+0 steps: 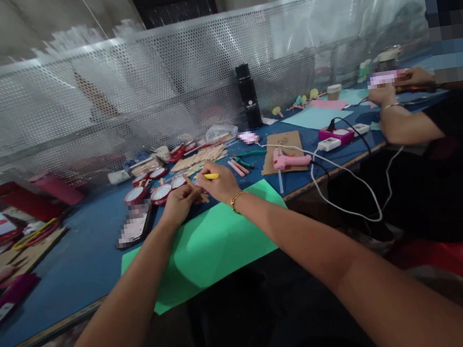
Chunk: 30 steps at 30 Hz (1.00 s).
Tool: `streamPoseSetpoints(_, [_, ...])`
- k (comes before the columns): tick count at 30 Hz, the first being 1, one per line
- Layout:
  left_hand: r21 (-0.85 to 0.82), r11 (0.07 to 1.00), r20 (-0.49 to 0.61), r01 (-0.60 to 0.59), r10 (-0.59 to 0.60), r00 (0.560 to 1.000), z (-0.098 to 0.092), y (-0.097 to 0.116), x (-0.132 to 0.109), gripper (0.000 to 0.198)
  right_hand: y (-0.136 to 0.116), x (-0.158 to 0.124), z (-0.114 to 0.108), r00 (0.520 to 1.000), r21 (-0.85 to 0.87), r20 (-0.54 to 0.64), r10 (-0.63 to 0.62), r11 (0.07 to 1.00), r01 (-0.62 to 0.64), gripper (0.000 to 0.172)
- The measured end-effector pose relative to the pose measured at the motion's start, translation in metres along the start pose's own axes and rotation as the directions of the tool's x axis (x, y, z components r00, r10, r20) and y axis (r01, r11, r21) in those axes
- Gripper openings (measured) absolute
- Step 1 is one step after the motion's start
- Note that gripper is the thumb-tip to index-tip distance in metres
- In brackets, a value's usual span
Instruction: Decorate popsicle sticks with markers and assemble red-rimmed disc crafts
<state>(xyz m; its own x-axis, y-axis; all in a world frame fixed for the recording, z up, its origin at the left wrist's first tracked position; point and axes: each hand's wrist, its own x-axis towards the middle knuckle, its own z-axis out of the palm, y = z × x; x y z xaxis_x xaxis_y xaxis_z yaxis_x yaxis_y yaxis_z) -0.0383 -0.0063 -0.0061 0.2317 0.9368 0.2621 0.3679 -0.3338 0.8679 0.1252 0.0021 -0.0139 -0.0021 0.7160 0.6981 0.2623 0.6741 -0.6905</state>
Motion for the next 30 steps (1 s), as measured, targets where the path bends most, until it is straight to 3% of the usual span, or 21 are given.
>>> streamPoseSetpoints(30, [-0.003,0.999,0.002,-0.037,0.037,0.999,-0.0009,-0.0092,0.0037,0.048,0.0017,-0.0011,0.0038,0.999,0.024,0.049,-0.008,1.0,0.007,0.021])
